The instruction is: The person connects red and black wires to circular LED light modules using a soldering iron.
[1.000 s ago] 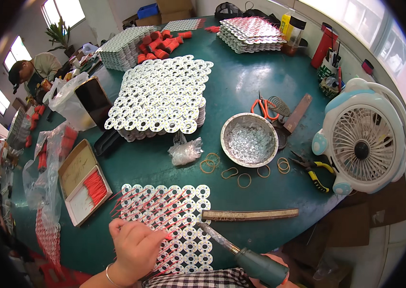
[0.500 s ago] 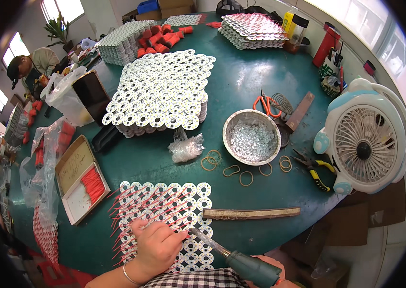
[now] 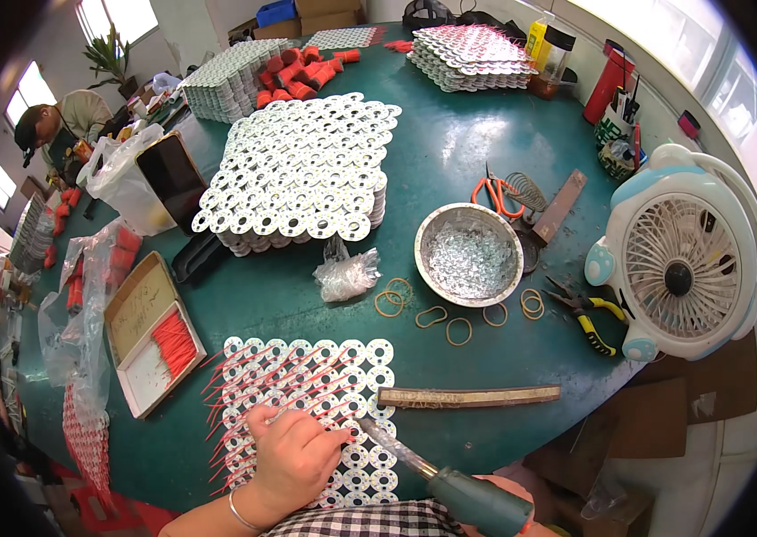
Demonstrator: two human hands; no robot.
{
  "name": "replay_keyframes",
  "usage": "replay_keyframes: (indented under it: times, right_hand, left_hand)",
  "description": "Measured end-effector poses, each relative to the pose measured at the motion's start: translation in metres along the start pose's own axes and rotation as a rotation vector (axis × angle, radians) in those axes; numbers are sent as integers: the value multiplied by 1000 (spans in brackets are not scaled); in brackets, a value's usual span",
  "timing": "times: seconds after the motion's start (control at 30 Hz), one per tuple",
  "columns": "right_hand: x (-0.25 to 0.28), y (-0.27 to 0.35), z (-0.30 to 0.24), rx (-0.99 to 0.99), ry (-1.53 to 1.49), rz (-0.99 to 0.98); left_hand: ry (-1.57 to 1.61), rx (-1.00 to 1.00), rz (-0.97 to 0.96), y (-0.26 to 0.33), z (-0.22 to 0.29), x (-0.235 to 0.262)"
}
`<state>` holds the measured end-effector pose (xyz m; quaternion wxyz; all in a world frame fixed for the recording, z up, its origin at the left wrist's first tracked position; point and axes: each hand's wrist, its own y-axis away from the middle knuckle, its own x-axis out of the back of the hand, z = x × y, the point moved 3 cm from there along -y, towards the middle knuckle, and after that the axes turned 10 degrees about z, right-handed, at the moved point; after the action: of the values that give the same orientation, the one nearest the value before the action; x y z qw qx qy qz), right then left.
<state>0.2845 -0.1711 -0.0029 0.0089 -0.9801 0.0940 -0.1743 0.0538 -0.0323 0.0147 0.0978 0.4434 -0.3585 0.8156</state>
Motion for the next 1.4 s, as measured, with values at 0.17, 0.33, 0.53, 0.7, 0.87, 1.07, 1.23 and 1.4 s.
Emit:
replay_keyframes:
  times: [0.17,0.33,0.53,0.7,0.87,1.07,1.23,1.4]
  right_hand:
    - [7,-1,-11,-4,101,-6]
    - [8,11,-7,143,199,54]
    - [6,12,-8,39,42,43]
    - [5,10,-11,32,34,12]
    - [4,10,-9,7,10,-8]
    - [4,10,-13,45,-5,-13]
    - [5,3,-13,138,62,13]
    - [5,3,-3,-34,-154,-6]
  left_hand:
    - [-13,-11,-5,-2,3,2]
    - [-25,-28,9,0,7,3]
    - [-11,-20,15,0,7,4]
    - [-13,-37,7,5,8,2]
    - [-19,-35,-3,5,8,2]
    - [-31,-33,-2,5,9,1]
    - [-32,-30,4,6,9,0]
    - [-20,-15,-3,4,11,2]
